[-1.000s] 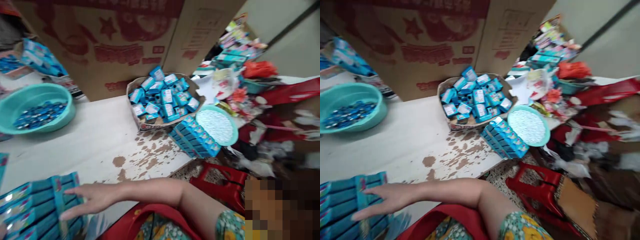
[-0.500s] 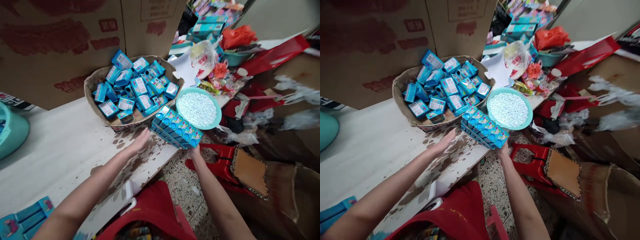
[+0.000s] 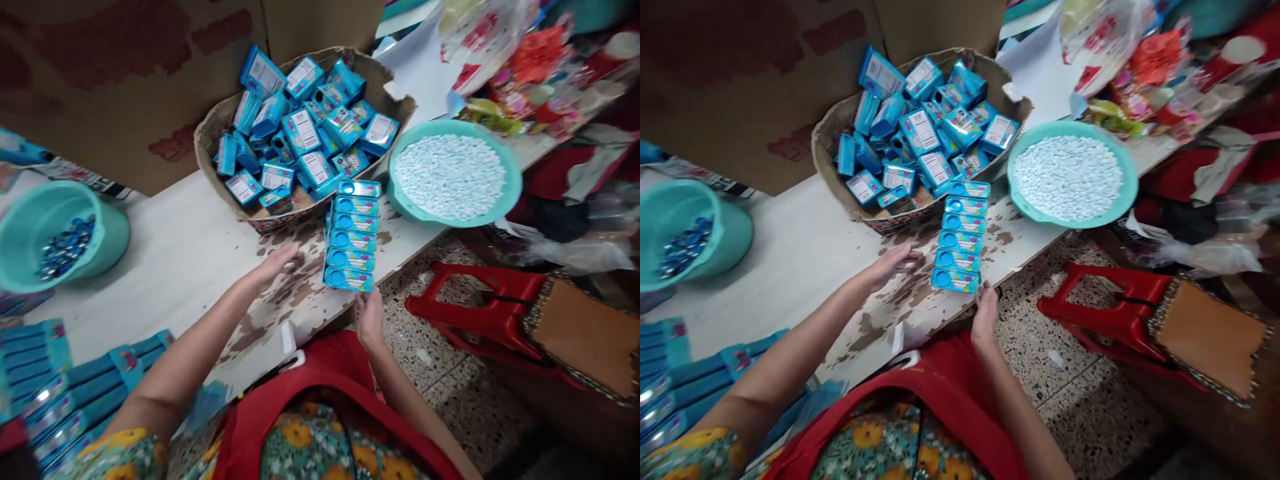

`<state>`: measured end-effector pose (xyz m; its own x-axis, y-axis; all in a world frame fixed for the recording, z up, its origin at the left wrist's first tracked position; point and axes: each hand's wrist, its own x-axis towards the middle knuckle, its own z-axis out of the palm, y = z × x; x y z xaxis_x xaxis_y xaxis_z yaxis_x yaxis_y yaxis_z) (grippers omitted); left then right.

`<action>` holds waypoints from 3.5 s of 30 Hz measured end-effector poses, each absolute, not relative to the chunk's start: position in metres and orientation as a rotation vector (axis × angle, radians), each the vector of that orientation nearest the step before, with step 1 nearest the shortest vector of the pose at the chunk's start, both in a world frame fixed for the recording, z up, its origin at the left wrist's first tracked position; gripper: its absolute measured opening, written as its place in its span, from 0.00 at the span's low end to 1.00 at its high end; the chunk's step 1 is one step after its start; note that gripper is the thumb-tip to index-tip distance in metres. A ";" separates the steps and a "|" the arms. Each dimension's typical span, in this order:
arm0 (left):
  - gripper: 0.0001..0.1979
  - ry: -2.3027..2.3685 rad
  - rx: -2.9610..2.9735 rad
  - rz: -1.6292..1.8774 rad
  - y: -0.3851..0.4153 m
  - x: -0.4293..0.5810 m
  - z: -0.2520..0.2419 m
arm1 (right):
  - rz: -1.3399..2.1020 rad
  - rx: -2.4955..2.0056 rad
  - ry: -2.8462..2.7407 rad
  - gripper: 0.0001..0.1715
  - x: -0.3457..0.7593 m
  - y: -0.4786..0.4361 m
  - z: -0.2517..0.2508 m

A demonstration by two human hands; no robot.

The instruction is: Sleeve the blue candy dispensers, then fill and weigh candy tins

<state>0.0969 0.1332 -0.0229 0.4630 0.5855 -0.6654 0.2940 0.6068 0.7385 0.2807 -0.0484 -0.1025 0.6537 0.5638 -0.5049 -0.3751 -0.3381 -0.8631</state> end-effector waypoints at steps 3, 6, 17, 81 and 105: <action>0.29 1.141 1.059 -0.140 0.088 -0.002 -0.016 | 1.259 -1.774 -0.071 0.30 0.271 -0.075 -0.094; 0.31 1.051 0.995 -0.297 0.024 -0.050 -0.020 | 1.784 -1.677 -0.197 0.28 0.247 -0.082 -0.077; 0.24 1.099 1.095 -0.011 -0.011 -0.031 -0.049 | 2.059 -1.462 -0.710 0.31 0.200 -0.019 -0.078; 0.07 0.739 1.720 0.275 0.094 0.112 0.065 | 0.246 -1.875 -0.983 0.08 0.251 -0.011 0.052; 0.21 1.096 1.612 -0.374 0.037 -0.021 -0.055 | 0.494 -1.625 -1.567 0.12 0.203 -0.045 -0.010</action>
